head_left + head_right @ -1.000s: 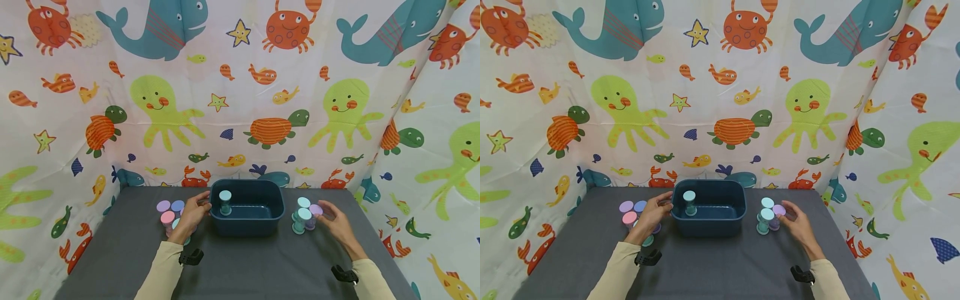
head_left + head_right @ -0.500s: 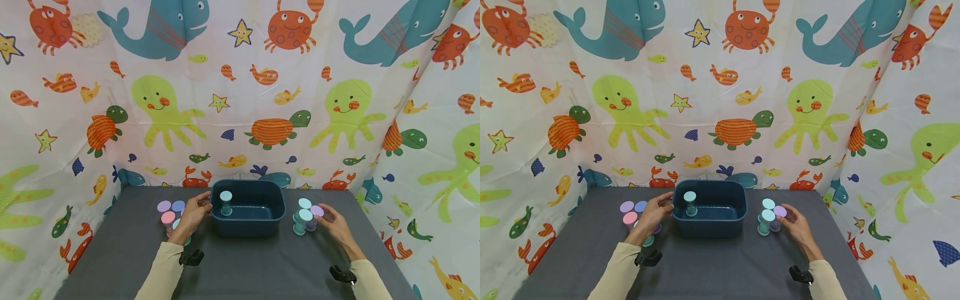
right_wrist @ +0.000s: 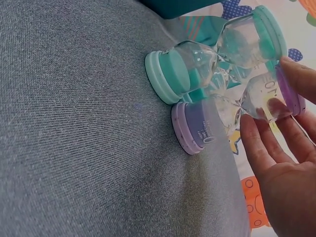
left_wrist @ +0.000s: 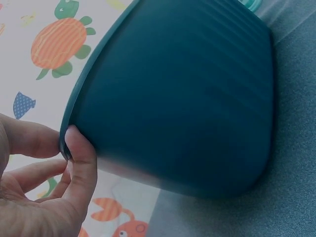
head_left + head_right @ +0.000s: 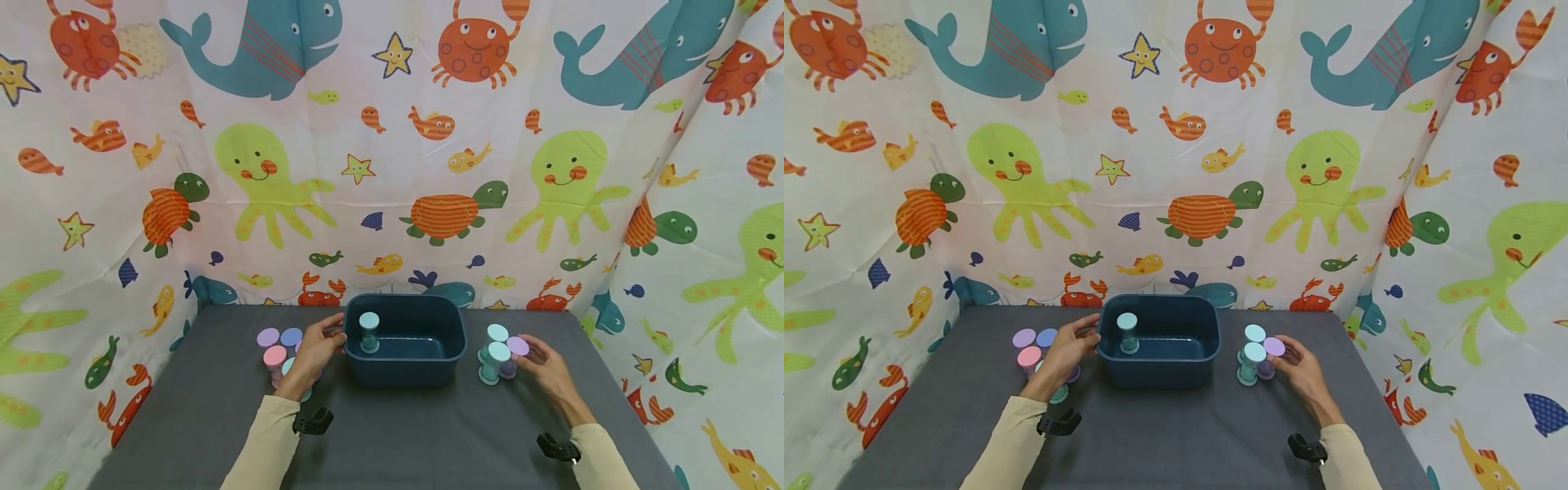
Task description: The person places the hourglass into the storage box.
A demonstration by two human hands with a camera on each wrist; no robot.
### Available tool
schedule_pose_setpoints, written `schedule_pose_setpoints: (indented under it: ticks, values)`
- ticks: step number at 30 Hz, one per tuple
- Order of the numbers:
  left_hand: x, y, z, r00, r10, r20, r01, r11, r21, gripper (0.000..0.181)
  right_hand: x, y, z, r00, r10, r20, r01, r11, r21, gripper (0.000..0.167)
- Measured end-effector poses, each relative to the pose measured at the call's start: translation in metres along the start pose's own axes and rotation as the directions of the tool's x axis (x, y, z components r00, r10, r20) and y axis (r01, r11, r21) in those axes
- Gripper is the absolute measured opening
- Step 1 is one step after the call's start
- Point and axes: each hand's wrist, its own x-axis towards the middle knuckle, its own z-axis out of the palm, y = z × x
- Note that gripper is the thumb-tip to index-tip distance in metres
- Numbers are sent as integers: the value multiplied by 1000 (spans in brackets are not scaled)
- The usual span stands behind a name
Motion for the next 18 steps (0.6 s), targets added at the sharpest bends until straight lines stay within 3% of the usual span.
schedule_pose_setpoints:
  ticks: [18]
  values:
    - [0,-1,0,1000,7,1,-7,1000,10,49,-18,-7,-19,998,45,-51,-47,998,-48,68]
